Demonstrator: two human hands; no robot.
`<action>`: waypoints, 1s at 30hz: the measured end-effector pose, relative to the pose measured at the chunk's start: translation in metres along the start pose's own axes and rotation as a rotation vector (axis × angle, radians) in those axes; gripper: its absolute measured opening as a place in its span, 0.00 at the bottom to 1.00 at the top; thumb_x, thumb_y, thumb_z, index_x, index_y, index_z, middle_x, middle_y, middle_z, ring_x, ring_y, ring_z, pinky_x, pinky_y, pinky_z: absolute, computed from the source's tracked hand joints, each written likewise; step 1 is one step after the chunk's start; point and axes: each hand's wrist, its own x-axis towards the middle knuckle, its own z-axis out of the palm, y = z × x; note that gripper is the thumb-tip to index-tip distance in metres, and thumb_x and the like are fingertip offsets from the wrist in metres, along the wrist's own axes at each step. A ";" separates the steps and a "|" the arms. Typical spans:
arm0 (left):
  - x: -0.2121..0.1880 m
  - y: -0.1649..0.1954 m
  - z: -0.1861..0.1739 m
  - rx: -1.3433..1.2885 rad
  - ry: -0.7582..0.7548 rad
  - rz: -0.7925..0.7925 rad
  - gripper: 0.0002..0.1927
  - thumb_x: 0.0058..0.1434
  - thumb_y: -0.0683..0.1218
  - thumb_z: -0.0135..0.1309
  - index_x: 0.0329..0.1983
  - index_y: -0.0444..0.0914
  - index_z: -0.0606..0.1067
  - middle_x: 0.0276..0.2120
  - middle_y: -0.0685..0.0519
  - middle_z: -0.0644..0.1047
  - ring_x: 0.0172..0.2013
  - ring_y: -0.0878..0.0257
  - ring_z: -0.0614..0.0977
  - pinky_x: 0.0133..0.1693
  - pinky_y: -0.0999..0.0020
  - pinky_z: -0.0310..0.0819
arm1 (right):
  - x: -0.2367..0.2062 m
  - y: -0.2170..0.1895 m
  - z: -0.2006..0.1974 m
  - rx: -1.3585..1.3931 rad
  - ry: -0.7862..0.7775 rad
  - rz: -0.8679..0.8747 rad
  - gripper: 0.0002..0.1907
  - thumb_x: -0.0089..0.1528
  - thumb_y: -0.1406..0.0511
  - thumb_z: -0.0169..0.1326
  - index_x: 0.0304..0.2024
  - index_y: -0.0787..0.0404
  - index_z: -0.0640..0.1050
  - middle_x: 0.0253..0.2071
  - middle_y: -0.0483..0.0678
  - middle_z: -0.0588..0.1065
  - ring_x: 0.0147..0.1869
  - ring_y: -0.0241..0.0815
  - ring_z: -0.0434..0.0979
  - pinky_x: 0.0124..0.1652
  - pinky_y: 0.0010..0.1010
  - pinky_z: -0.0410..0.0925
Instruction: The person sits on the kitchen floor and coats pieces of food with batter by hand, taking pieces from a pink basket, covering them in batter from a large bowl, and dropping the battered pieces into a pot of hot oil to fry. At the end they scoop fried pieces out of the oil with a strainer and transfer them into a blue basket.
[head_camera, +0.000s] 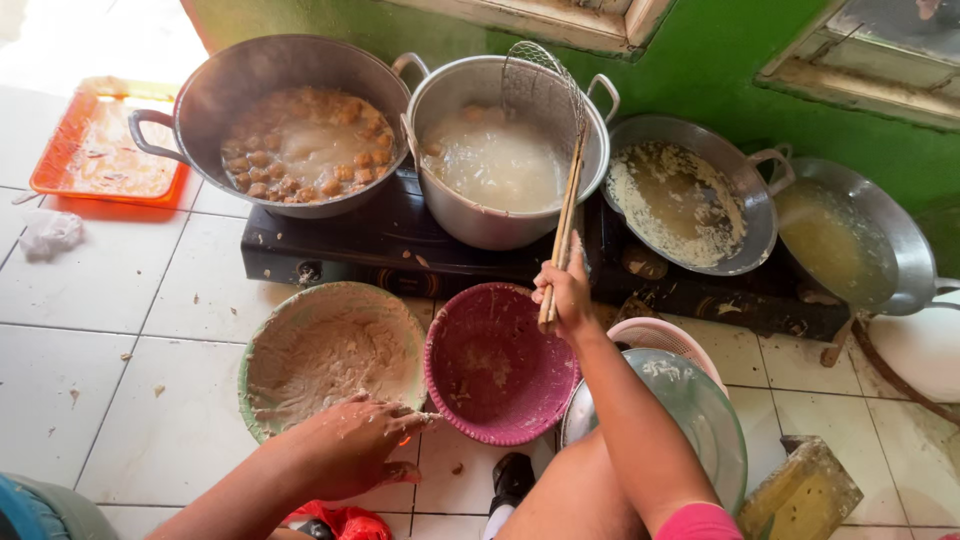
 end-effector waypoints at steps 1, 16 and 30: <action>0.000 -0.001 -0.001 -0.002 0.006 0.019 0.34 0.62 0.60 0.57 0.70 0.47 0.65 0.58 0.49 0.75 0.58 0.49 0.75 0.59 0.54 0.67 | 0.004 0.004 0.007 0.053 0.025 0.025 0.48 0.58 0.75 0.44 0.76 0.46 0.43 0.35 0.48 0.66 0.27 0.35 0.66 0.24 0.27 0.65; -0.004 -0.007 -0.006 -0.012 -0.054 -0.008 0.38 0.61 0.61 0.57 0.72 0.48 0.62 0.60 0.48 0.73 0.59 0.47 0.74 0.58 0.53 0.68 | 0.003 -0.060 0.068 1.023 -0.339 0.385 0.07 0.59 0.73 0.49 0.30 0.67 0.64 0.34 0.49 0.63 0.34 0.35 0.66 0.33 0.17 0.73; -0.008 -0.024 0.014 -0.002 0.053 0.085 0.37 0.60 0.60 0.59 0.70 0.43 0.64 0.58 0.45 0.74 0.58 0.46 0.74 0.57 0.52 0.67 | -0.088 -0.105 0.060 1.388 -0.522 0.410 0.15 0.58 0.76 0.50 0.42 0.72 0.58 0.38 0.52 0.62 0.31 0.38 0.69 0.33 0.22 0.75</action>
